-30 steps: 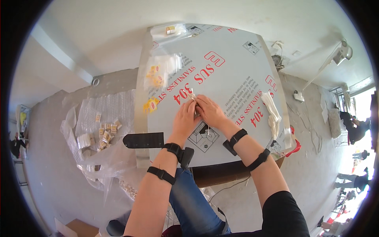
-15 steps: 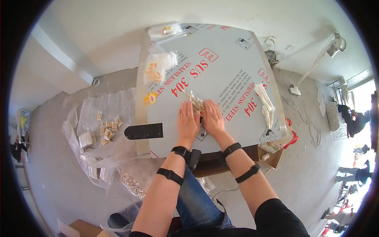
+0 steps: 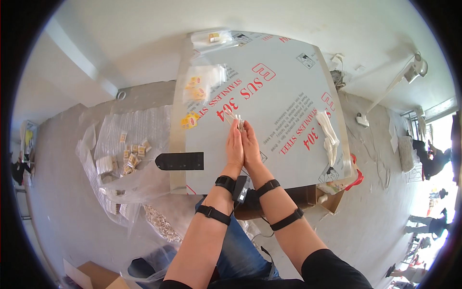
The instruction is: Packing loose cotton swabs into small plastic retail packages.
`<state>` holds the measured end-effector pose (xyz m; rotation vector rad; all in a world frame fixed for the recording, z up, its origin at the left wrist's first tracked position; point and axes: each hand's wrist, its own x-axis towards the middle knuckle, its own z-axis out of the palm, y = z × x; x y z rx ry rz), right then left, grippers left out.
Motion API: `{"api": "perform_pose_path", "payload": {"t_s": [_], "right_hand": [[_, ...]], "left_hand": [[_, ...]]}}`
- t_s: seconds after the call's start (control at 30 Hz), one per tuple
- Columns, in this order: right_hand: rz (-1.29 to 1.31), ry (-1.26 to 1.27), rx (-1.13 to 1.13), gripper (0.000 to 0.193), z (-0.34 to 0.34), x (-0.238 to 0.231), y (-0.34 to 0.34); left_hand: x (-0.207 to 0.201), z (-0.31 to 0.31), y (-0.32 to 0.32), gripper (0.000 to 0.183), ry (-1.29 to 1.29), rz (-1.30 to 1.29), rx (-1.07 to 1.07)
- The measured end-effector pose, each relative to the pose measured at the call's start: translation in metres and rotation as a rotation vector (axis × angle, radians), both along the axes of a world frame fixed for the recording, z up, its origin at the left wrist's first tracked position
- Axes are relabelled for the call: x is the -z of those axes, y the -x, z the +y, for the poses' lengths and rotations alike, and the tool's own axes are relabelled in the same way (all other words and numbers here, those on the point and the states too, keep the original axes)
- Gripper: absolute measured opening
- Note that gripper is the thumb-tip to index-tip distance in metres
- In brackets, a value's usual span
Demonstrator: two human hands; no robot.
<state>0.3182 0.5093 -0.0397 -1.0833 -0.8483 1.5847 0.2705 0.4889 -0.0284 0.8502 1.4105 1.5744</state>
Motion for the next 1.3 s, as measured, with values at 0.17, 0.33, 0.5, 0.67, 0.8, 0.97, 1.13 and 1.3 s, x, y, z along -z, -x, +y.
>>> {"api": "perform_pose_path", "payload": {"t_s": [0.17,0.33,0.5,0.67,0.8,0.97,1.13,1.3], "right_hand": [[0.091,0.101,-0.026,0.046,0.007,-0.010,-0.002],[0.195,0.149,-0.028,0.031,0.013,-0.012,-0.016],[0.368,0.131,0.034,0.028,0.024,-0.010,-0.043],[0.519,0.250,0.076,0.022,0.013,-0.027,-0.029],[0.574,0.299,0.020,0.021,0.045,0.015,-0.067],[0.764,0.445,-0.024,0.022,0.033,-0.006,-0.054],[0.649,0.395,-0.085,0.025,-0.001,-0.052,-0.037],[0.605,0.505,-0.510,0.021,-0.109,-0.094,0.041]], "left_hand": [[-0.006,0.008,0.001,0.048,-0.014,-0.116,-0.022],[-0.010,0.017,-0.008,0.048,-0.069,0.050,0.065],[-0.031,0.021,-0.030,0.052,-0.099,0.289,0.196],[-0.044,0.010,-0.019,0.051,-0.142,0.379,0.187],[-0.076,-0.016,-0.008,0.046,-0.197,0.183,0.089],[-0.064,-0.110,0.073,0.036,-0.141,0.064,-0.261],[-0.045,-0.246,0.115,0.030,0.106,0.060,-0.547],[-0.018,-0.365,0.134,0.039,0.310,0.063,-0.759]]}}
